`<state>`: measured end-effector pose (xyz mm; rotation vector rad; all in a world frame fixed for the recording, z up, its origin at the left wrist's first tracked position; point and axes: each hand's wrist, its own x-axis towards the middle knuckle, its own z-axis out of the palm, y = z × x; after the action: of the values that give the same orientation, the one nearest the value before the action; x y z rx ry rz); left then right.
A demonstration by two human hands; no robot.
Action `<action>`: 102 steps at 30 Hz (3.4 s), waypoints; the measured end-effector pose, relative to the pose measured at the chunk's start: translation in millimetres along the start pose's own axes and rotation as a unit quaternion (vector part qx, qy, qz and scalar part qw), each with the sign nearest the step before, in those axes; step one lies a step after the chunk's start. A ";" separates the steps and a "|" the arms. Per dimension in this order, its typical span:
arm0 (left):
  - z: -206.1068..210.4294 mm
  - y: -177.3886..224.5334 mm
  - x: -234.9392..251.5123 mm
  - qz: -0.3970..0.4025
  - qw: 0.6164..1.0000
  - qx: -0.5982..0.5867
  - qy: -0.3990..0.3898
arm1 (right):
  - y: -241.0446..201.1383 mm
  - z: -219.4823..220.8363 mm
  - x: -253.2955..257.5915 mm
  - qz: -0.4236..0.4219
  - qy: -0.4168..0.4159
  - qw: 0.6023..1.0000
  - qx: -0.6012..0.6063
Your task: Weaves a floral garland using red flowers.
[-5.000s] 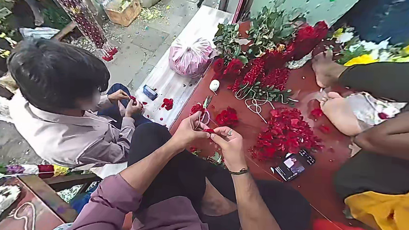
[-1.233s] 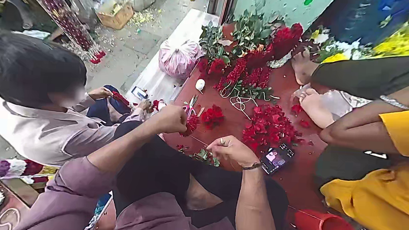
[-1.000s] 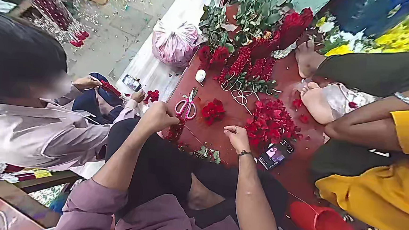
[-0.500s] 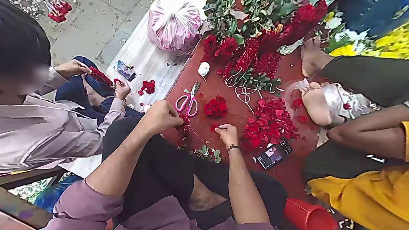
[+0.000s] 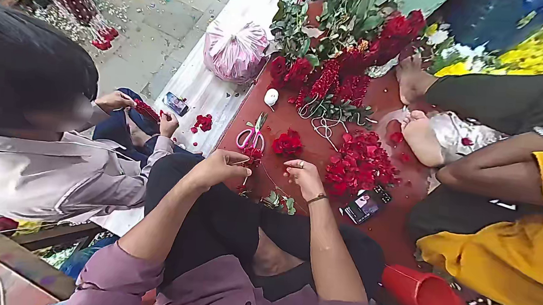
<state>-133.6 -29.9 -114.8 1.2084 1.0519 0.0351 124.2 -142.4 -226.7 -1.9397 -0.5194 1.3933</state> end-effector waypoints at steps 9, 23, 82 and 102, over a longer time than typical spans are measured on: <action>12.1 -7.9 5.3 0.054 0.992 -0.113 0.010 | -43.6 33.8 -81.4 -0.046 -0.060 0.944 0.321; 34.4 -10.0 13.8 0.094 0.990 -0.101 -0.009 | -49.2 65.4 -90.8 -0.060 -0.007 0.948 0.312; 30.4 -11.2 10.0 0.060 0.994 -0.018 0.088 | -40.9 49.6 -81.5 -0.198 -0.002 0.938 0.285; 26.8 -15.3 17.7 0.072 0.990 0.052 0.110 | -27.2 46.8 -63.2 -0.141 0.023 0.967 0.209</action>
<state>-113.2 -46.5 -138.7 1.3976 1.1681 0.2321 60.4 -151.8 -174.1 -1.4905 -0.4193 1.1617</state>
